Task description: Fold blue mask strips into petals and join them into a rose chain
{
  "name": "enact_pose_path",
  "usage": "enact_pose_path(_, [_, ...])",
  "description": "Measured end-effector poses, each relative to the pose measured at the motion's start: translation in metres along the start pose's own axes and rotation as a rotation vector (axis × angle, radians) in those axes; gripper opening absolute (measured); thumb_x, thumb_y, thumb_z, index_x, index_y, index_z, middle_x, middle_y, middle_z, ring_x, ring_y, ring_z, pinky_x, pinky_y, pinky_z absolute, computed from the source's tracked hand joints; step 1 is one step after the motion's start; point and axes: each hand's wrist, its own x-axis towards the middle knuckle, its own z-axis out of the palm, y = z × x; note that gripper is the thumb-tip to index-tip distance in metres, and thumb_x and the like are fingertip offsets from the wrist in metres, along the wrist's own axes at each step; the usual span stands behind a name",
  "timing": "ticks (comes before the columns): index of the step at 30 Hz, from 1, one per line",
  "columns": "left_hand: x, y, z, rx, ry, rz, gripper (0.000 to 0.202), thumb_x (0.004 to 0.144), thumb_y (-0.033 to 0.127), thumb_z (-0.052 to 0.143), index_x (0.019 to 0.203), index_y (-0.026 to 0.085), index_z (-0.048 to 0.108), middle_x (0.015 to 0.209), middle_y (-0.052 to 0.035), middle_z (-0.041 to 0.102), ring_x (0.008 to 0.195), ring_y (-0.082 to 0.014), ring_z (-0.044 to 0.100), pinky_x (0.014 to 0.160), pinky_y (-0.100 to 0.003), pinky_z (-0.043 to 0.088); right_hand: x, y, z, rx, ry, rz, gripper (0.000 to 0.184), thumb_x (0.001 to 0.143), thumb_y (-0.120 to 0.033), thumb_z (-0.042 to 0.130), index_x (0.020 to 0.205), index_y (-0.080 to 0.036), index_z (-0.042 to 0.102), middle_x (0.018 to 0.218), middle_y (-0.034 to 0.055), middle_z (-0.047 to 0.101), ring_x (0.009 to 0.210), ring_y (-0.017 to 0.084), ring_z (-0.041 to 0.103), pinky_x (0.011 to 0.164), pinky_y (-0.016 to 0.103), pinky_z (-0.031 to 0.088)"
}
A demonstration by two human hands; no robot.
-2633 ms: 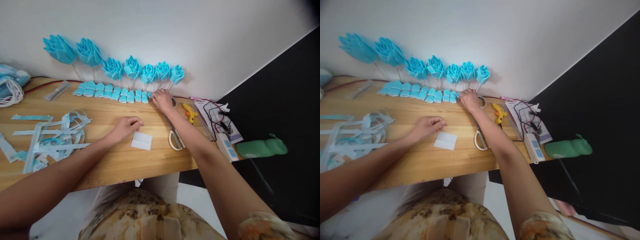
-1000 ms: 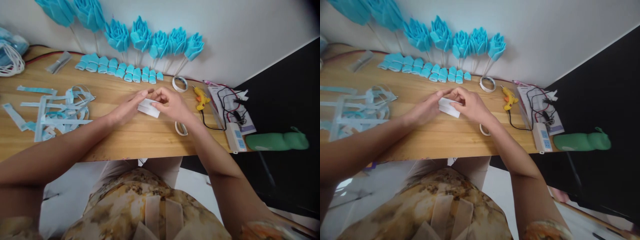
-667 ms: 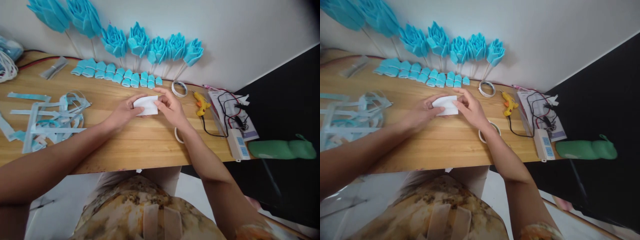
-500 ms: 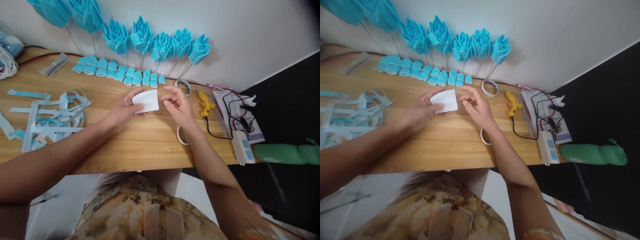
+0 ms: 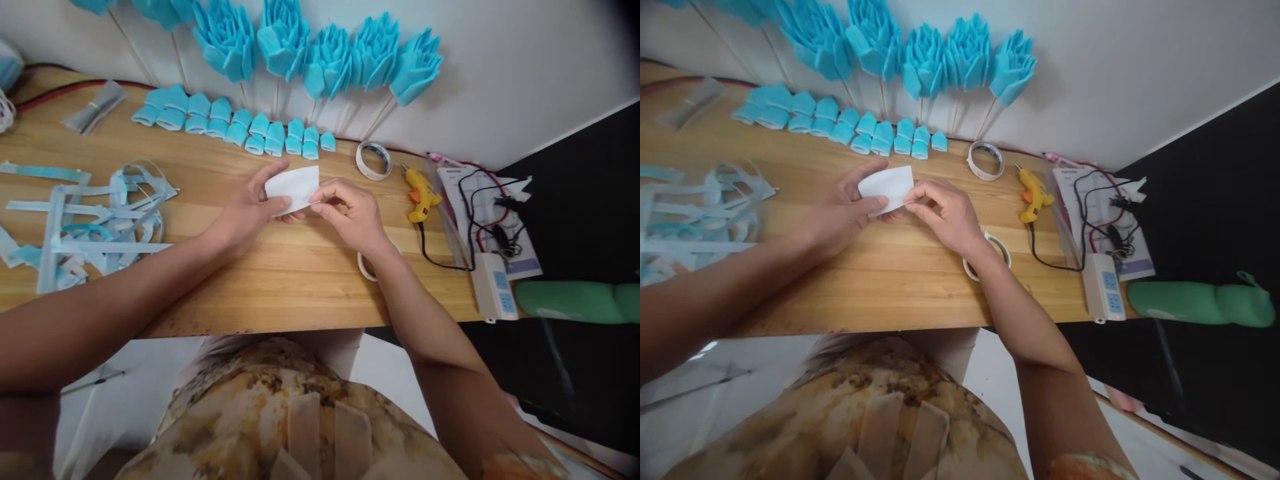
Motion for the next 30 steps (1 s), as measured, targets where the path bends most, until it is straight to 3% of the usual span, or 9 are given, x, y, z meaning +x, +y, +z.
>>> enact_pose_path(12, [0.0000, 0.0009, 0.0013, 0.052, 0.011, 0.021, 0.074, 0.087, 0.021, 0.069, 0.156, 0.025, 0.042, 0.131, -0.0107, 0.069, 0.105, -0.0267, 0.075, 0.089, -0.038, 0.060, 0.0022, -0.0060, 0.0054, 0.074, 0.096, 0.104, 0.014, 0.087, -0.035, 0.067, 0.082, -0.022, 0.068, 0.083, 0.0001, 0.073, 0.075, 0.014, 0.064, 0.075, 0.031, 0.054])
enact_pose_path(21, [0.0002, 0.0019, 0.0030, 0.055, 0.028, 0.031, 0.066, 0.092, 0.030, 0.067, 0.154, 0.026, 0.044, 0.124, -0.0097, 0.070, 0.113, -0.0315, 0.072, 0.090, -0.043, 0.059, 0.0013, -0.0048, 0.0075, 0.061, 0.099, 0.113, 0.010, 0.083, -0.030, 0.065, 0.076, -0.022, 0.065, 0.081, -0.0002, 0.074, 0.075, 0.015, 0.064, 0.076, 0.032, 0.055])
enact_pose_path(26, [0.0001, 0.0015, 0.0022, 0.104, 0.021, 0.104, 0.086, 0.078, 0.028, 0.083, 0.154, 0.025, 0.044, 0.129, -0.0112, 0.067, 0.125, -0.0347, 0.064, 0.092, -0.040, 0.058, 0.0009, -0.0045, 0.0083, 0.092, 0.113, 0.096, 0.010, 0.082, -0.029, 0.064, 0.075, -0.022, 0.065, 0.080, -0.0002, 0.073, 0.076, 0.015, 0.065, 0.075, 0.032, 0.055])
enact_pose_path(30, [0.0017, -0.0012, -0.0005, 0.121, 0.029, 0.134, 0.088, 0.074, 0.029, 0.085, 0.152, 0.028, 0.045, 0.134, -0.0102, 0.066, 0.124, -0.0334, 0.063, 0.090, -0.036, 0.059, 0.0011, -0.0047, 0.0084, 0.083, 0.105, 0.114, 0.010, 0.082, -0.030, 0.065, 0.076, -0.023, 0.065, 0.081, -0.0003, 0.073, 0.077, 0.015, 0.065, 0.076, 0.033, 0.055])
